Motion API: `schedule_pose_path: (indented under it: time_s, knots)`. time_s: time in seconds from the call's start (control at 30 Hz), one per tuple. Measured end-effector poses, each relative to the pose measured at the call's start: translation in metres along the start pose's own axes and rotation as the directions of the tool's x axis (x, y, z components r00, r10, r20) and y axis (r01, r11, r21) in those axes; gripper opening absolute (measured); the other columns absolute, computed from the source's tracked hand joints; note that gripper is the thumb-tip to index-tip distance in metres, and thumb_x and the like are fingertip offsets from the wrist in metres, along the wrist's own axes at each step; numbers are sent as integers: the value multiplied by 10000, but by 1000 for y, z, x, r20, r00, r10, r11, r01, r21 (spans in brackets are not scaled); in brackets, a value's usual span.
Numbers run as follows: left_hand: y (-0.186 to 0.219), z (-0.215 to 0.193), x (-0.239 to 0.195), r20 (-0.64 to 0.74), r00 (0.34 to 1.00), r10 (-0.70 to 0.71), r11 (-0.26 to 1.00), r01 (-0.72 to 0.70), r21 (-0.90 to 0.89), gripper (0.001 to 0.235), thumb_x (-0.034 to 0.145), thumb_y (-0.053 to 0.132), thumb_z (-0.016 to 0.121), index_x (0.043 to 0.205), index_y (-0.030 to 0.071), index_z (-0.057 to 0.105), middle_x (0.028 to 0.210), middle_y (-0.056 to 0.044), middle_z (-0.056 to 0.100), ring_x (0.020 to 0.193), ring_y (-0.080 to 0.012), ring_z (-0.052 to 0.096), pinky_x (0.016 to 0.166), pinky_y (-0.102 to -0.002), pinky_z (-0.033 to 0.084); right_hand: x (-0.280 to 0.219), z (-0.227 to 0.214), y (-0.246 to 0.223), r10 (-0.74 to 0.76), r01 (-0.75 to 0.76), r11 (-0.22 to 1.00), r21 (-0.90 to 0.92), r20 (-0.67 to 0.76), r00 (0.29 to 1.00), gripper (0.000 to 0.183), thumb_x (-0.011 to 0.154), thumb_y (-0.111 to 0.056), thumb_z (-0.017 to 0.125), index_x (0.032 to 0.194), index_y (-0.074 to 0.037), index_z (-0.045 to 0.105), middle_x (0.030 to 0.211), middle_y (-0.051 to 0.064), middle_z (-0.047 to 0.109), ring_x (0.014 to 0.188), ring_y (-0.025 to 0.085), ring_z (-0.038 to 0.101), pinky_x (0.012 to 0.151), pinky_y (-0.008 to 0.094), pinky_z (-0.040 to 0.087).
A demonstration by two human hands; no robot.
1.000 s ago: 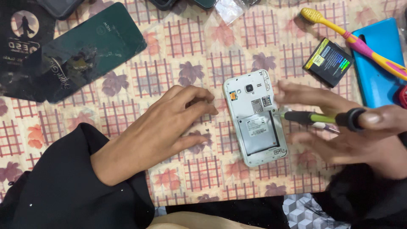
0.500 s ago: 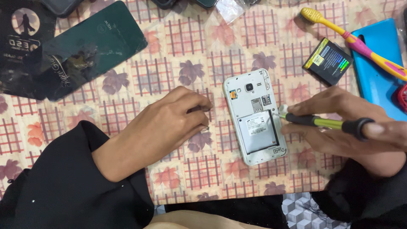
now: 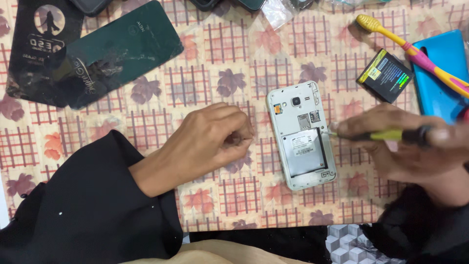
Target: The person disassembles a white smartphone by removing screws and the back cover, then cleans the internal components with a toothbrush. They reassemble the phone by placing the back cover and tightening screws.
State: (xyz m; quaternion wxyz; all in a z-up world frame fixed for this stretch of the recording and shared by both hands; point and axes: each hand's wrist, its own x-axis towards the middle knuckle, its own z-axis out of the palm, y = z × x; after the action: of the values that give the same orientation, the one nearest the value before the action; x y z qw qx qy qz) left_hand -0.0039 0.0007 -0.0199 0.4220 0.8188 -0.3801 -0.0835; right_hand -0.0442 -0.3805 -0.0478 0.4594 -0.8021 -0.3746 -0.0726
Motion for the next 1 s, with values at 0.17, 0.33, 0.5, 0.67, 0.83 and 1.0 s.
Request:
schedule_pose_path:
  time_s: [0.17,0.33,0.5,0.67,0.83,1.0]
  knots:
    - [-2,6,-1,-24,994,-111,980,105,-168,126,876,80,770,924,59,655,843,-48,750,722,-127,753,644,-240,618,-9,-6,1,70,-71,997,12,76,995,521,724,33,773,1212,-55,611,1123,158,740,946,244,759,819,327,632]
    - [-8,9,2,-39,983,-181,952,165,-258,271,940,80,715,1147,48,543,966,-67,783,813,-133,789,654,-229,628,13,-9,-9,119,-139,985,107,174,978,445,717,116,638,1149,22,585,1152,171,696,974,301,762,888,395,658]
    - [-7,10,1,-28,985,-172,958,161,-239,289,933,83,719,1158,54,540,969,-62,795,812,-133,790,664,-232,619,34,0,-18,-57,56,998,21,56,997,607,804,13,762,1282,28,388,1172,124,669,950,214,758,867,313,620]
    - [-6,11,0,-38,984,-174,960,161,-231,296,925,93,730,1154,57,546,967,-58,794,812,-128,788,661,-229,620,52,5,-40,-8,28,983,-183,109,994,531,770,17,769,1228,-74,516,1127,126,685,912,284,765,843,392,634]
    - [-5,10,1,-37,987,-156,963,144,-228,293,931,99,736,1152,63,546,947,-56,788,813,-126,788,655,-228,619,61,13,-42,30,-33,973,228,18,999,466,910,1,727,1276,48,442,1261,119,647,1029,239,732,900,317,640]
    - [-6,11,1,-9,984,-180,950,172,-262,292,935,97,728,1155,66,538,948,-52,798,769,-112,783,614,-215,607,21,1,-26,-96,98,964,-246,21,995,439,816,-15,856,1099,-21,520,1088,193,685,908,314,761,801,385,652]
